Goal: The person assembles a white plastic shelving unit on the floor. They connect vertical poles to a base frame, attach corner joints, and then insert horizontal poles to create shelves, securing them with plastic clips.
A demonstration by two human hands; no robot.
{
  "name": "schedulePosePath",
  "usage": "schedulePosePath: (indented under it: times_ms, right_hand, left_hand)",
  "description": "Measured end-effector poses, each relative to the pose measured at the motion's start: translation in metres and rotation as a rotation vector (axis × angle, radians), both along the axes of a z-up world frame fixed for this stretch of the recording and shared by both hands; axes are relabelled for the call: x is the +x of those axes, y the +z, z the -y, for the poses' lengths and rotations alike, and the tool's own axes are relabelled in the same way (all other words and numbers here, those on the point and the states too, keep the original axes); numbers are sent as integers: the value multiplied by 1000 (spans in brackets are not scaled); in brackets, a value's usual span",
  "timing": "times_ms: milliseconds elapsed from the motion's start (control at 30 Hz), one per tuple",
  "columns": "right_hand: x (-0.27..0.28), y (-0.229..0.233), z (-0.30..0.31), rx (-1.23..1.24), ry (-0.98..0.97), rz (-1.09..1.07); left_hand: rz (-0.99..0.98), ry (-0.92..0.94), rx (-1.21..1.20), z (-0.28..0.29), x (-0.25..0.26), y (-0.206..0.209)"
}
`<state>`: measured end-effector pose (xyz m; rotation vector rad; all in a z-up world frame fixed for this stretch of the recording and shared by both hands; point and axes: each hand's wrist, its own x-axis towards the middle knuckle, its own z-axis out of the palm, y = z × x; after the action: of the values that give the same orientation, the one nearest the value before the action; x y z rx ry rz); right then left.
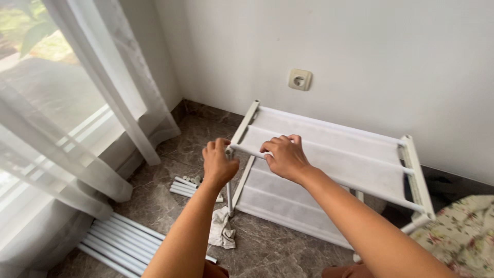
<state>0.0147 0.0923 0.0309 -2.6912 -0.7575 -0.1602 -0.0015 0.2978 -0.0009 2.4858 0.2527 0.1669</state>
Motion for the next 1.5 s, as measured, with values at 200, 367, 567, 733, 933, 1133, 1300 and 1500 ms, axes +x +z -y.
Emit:
schedulePosePath:
  times_ms: [200, 367, 567, 733, 933, 1133, 1300, 1500]
  right_hand:
    - [36, -34, -65, -10, 69, 46]
    - [46, -43, -83, -45, 67, 38]
    - [45, -33, -82, -38, 67, 17]
    - [41, -26, -83, -72, 45, -23]
    - [39, -28, -85, -40, 64, 1]
    - [42, -36, -85, -73, 58, 4]
    - [43, -37, -86, -92, 79, 30]
    - [42, -30, -86, -129, 59, -11]
  left_hand:
    - [142, -60, -123, -18, 8, -35]
    - [187, -45, -174, -20, 15, -39]
    - [110, -37, -216, -20, 13, -30]
    - [79, -19, -228, -17, 10, -25]
    - [77, -4, -207, -15, 12, -27]
    - [51, 27, -248, -13, 15, -32]
    - [185, -4, -193, -16, 14, -35]
    - [153, -6, -239, -17, 15, -34]
